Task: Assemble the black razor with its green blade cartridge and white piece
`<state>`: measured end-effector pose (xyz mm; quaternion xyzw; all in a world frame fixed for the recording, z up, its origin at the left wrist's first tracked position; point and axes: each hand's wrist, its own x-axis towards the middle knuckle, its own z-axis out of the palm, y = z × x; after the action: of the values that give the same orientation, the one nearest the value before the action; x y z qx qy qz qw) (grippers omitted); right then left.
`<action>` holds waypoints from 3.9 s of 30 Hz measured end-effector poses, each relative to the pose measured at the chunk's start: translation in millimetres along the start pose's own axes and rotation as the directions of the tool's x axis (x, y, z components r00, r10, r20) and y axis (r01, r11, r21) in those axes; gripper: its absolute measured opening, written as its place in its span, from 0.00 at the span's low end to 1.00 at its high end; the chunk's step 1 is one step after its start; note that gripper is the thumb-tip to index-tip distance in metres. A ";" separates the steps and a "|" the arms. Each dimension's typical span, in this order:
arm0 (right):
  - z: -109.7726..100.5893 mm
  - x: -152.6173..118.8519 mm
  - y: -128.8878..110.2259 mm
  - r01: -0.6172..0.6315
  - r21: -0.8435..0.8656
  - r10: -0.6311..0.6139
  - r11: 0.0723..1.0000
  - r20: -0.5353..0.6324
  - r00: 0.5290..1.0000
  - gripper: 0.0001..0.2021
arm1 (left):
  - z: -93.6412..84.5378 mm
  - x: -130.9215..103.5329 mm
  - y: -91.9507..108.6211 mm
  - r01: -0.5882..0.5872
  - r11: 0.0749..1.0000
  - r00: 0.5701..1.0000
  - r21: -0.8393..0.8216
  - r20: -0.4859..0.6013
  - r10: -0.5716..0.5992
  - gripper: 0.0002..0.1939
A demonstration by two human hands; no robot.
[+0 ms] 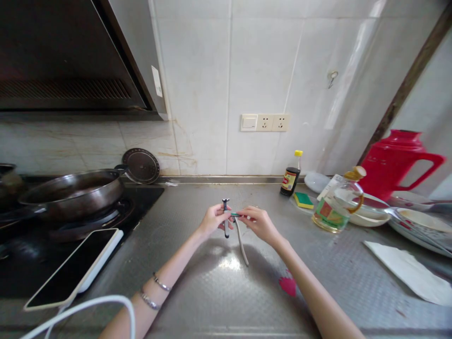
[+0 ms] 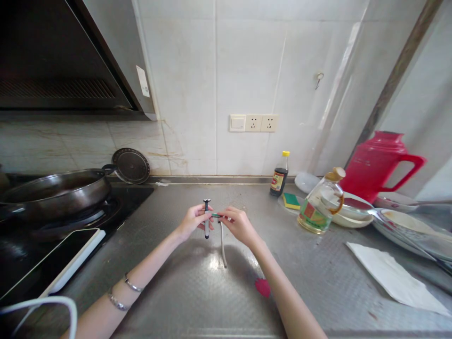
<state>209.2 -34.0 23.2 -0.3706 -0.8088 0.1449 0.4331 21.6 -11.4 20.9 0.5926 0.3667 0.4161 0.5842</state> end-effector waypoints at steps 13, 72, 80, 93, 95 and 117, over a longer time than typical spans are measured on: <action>7.5 12.0 19.3 -0.267 0.330 0.326 0.905 -0.136 0.936 0.17 | -7.3 2.6 10.5 -0.129 0.991 0.974 0.028 -0.187 0.131 0.23; 4.1 21.3 20.0 -0.374 0.578 0.356 0.725 0.150 0.922 0.17 | 30.2 -12.5 -36.5 -0.123 0.914 0.951 0.388 -0.218 0.220 0.17; 4.1 19.5 21.3 -0.371 0.565 0.346 0.738 0.155 0.925 0.17 | 30.8 -12.7 -35.3 -0.093 0.938 0.969 0.333 -0.187 0.163 0.19; 4.2 16.8 22.5 -0.350 0.541 0.325 0.765 0.145 0.935 0.18 | 33.6 -14.2 -32.5 -0.062 0.964 0.978 0.259 -0.179 0.111 0.20; 4.7 16.2 23.4 -0.349 0.528 0.324 0.774 0.142 0.935 0.18 | 34.7 -14.5 -32.0 -0.044 0.972 0.979 0.230 -0.181 0.088 0.20; 7.8 17.0 16.3 -0.348 0.529 0.340 0.774 0.115 0.933 0.17 | 29.5 -9.9 -32.2 -0.063 0.987 0.977 0.151 -0.195 0.092 0.16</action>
<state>204.7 -9.9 19.7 -0.3735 -0.6560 0.4461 0.4807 46.6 -30.4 -11.0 0.6020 0.4294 0.4688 0.4832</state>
